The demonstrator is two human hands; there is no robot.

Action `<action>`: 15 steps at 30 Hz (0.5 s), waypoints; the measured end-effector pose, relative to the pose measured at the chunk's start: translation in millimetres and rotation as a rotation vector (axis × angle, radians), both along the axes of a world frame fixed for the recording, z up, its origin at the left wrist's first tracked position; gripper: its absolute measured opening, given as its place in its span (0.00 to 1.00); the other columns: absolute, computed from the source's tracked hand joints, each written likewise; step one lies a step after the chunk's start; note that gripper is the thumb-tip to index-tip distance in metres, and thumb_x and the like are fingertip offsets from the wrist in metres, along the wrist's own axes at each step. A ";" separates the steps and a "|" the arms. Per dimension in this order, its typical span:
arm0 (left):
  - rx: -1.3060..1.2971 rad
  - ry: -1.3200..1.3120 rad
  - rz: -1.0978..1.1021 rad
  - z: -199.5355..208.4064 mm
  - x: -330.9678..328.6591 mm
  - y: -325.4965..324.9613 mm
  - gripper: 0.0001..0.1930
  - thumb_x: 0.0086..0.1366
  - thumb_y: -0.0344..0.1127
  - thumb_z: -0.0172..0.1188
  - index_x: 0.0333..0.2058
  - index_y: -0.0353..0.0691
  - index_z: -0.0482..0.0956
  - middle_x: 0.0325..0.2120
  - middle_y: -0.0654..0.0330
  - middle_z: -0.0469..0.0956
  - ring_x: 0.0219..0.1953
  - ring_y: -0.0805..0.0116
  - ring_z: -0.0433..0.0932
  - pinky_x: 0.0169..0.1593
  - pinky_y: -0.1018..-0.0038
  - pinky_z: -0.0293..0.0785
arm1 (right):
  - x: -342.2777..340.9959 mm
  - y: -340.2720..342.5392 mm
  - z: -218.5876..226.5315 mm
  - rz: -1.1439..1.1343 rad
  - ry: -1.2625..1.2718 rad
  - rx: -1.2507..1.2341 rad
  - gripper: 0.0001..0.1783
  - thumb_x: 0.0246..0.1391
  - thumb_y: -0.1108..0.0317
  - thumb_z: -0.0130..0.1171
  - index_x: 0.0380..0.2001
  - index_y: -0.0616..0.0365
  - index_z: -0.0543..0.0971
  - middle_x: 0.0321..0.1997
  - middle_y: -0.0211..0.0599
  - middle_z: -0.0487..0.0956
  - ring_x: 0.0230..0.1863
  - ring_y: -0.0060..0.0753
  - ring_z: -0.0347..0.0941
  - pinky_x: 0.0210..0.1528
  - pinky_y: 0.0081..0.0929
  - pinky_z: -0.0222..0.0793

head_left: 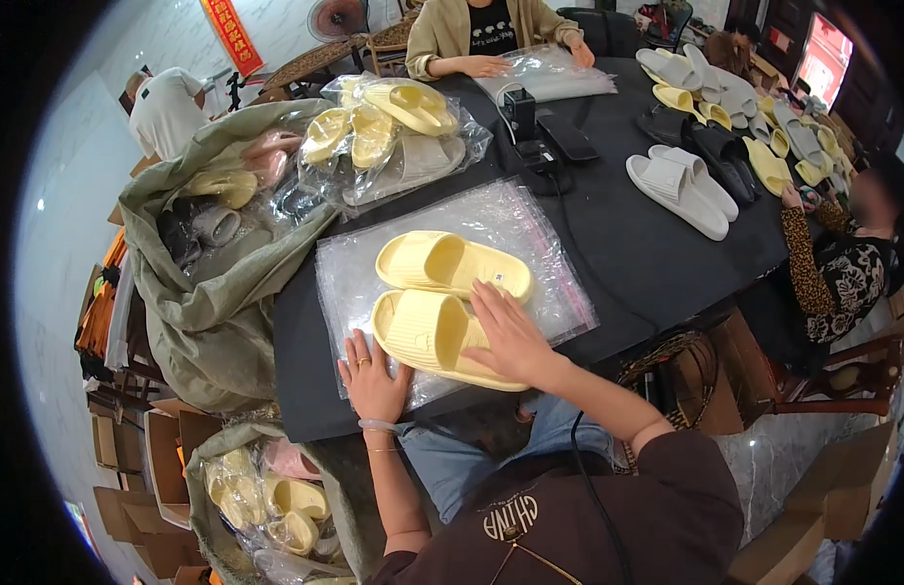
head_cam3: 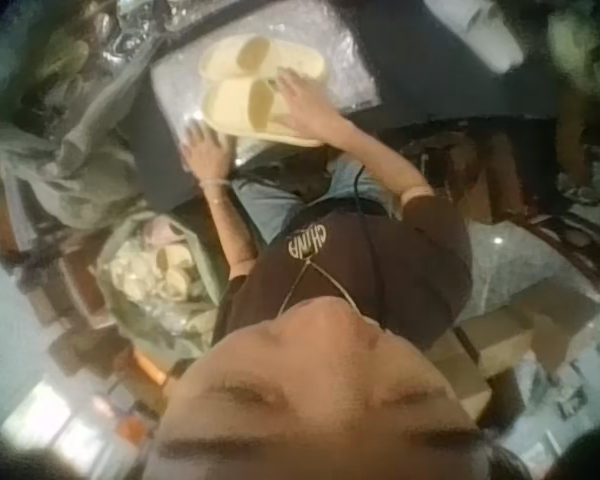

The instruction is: The person unpacks pairs of yellow and white plastic slippers from a large green sack and places them onto a table. They arrange the slippers on clear plastic packaging sheets, sometimes using a handheld sealing device to close the packages. The person works continuously, moving slippers from the sack to the packaging area.

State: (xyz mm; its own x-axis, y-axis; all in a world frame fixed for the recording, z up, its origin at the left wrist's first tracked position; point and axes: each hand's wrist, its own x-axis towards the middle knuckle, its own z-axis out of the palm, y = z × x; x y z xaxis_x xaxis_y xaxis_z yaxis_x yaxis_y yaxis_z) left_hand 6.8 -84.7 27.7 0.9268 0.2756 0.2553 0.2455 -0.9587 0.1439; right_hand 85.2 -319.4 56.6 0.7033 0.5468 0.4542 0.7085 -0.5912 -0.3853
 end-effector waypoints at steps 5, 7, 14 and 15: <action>-0.008 0.010 0.011 2.9 -0.2 -1.2 0.34 0.59 0.57 0.54 0.60 0.45 0.65 0.65 0.49 0.53 0.68 0.51 0.49 0.65 0.49 0.44 | 51.9 29.5 -12.6 -0.064 0.097 -0.112 0.35 0.51 0.52 0.58 0.58 0.58 0.64 0.65 0.46 0.61 0.68 0.45 0.52 0.68 0.47 0.44; -0.034 -0.008 0.017 7.3 -2.0 -4.3 0.35 0.59 0.58 0.54 0.60 0.45 0.65 0.65 0.49 0.54 0.68 0.51 0.49 0.65 0.49 0.44 | 62.2 31.1 -13.6 -0.047 0.129 -0.104 0.31 0.52 0.52 0.57 0.56 0.54 0.68 0.65 0.43 0.62 0.68 0.41 0.52 0.68 0.47 0.43; -0.027 -0.042 0.004 4.9 -3.1 -2.8 0.36 0.59 0.59 0.54 0.61 0.45 0.64 0.64 0.47 0.55 0.67 0.50 0.50 0.65 0.50 0.45 | 82.3 23.8 -13.3 -0.044 0.123 -0.013 0.21 0.51 0.57 0.57 0.48 0.51 0.76 0.59 0.35 0.71 0.63 0.37 0.61 0.63 0.43 0.51; -0.023 -0.033 0.003 6.2 -2.8 -4.4 0.36 0.59 0.59 0.53 0.61 0.45 0.63 0.64 0.47 0.55 0.67 0.50 0.51 0.65 0.51 0.45 | 90.5 18.8 -17.5 -0.085 0.100 0.003 0.21 0.50 0.57 0.58 0.47 0.51 0.77 0.56 0.35 0.72 0.61 0.37 0.62 0.62 0.43 0.52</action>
